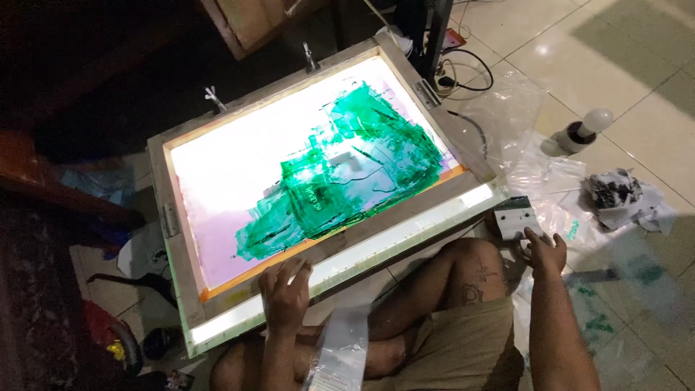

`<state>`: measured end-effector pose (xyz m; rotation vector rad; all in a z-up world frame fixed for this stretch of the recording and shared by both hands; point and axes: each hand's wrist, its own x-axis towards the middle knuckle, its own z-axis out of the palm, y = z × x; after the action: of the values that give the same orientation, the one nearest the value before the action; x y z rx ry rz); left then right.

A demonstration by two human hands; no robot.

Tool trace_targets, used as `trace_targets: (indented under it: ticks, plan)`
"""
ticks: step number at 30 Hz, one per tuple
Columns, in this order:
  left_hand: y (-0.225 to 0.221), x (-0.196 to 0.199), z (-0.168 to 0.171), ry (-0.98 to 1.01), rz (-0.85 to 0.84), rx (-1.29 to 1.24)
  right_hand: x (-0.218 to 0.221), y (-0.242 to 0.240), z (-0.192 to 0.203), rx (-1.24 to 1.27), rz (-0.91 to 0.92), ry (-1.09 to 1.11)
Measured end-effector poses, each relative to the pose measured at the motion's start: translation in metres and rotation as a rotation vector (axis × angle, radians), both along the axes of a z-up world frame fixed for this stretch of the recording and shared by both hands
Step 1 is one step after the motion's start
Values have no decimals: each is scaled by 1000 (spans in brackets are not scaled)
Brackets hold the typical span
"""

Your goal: Applying green ink to a screen with a squeegee and positioning a transparency film and a bag in a light box for exposure.

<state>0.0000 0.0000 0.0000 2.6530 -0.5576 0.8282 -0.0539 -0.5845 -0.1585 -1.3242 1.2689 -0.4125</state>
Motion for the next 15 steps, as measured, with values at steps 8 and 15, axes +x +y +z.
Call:
trace_targets:
  ticks: [8,15]
  plan:
    - [-2,2,6,-94,-24,-52,10,-53,-69,-19,30,-32]
    - [2,1,13,-57,-81,-149,14,-77,-97,121,-8,-37]
